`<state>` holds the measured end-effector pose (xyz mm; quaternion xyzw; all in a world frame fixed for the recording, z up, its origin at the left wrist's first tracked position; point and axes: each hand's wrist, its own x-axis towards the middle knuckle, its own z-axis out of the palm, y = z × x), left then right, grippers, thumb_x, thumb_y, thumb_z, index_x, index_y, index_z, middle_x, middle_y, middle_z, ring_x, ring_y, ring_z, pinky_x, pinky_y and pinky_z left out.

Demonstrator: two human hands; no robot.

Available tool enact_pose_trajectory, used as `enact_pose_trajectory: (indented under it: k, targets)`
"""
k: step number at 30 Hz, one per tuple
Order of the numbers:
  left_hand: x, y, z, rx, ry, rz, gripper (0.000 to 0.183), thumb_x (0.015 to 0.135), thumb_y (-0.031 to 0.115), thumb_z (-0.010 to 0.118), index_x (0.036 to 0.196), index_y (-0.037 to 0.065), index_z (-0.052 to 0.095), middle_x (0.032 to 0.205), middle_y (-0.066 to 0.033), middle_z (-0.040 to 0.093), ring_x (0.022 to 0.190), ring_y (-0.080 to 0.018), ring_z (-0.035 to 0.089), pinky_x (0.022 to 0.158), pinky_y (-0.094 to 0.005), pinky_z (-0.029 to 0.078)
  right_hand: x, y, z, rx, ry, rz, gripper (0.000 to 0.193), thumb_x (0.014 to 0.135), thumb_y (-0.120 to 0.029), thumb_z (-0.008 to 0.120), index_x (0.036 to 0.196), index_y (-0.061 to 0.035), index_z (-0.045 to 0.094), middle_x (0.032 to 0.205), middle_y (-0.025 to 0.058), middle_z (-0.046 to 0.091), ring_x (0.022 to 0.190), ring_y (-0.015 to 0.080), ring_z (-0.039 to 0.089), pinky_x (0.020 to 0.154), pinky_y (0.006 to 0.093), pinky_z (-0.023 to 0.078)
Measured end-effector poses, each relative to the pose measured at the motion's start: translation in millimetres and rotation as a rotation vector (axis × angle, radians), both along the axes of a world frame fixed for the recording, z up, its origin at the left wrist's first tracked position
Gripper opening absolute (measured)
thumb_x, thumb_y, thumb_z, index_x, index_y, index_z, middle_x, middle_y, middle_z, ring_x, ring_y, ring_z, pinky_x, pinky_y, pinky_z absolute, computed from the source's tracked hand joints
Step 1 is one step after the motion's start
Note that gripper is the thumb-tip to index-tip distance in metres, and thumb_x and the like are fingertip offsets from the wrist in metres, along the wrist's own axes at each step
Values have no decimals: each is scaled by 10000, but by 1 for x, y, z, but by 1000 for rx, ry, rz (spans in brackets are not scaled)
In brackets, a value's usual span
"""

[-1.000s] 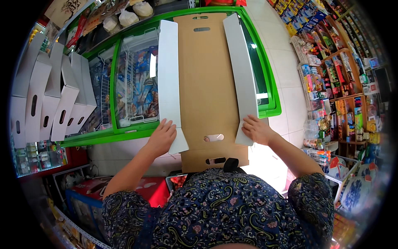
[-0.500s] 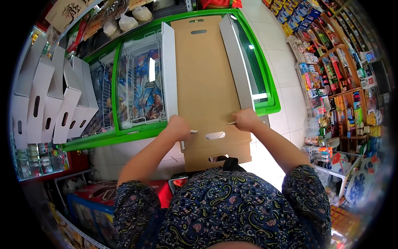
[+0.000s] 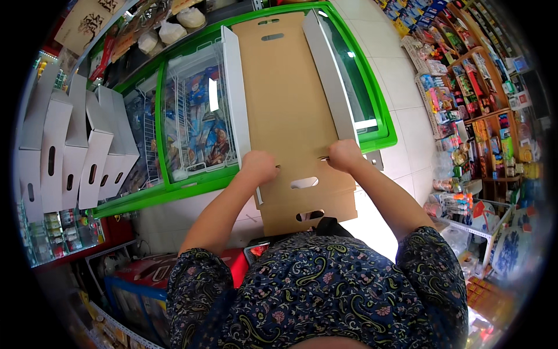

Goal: The person assembles flat-packed cardboard boxes by folding the side panels and locking the tabs. They repeat this process for several boxes, stacking the finished ones on top of a green freezer.

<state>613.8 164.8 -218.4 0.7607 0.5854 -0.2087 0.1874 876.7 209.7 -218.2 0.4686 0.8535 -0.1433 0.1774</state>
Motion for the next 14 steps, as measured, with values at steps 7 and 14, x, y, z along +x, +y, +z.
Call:
enact_pose_trajectory:
  k: [7, 14]
  targets:
    - [-9, -9, -18, 215, -306, -77, 329, 799, 397, 629, 805, 80, 718, 803, -163, 693, 795, -350, 669, 712, -461, 537, 8, 2, -23, 85, 64, 125, 137, 752, -88, 578, 795, -105, 708, 813, 104, 703, 803, 298, 683, 665, 428, 528]
    - [-4, 2, -10, -2, -64, -140, 382, 769, 387, 669, 1019, 99, 689, 858, -162, 701, 800, -351, 673, 726, -449, 542, 4, 9, -5, 35, -29, 185, 127, 752, -102, 616, 821, -123, 721, 848, 81, 716, 841, 296, 692, 691, 398, 545]
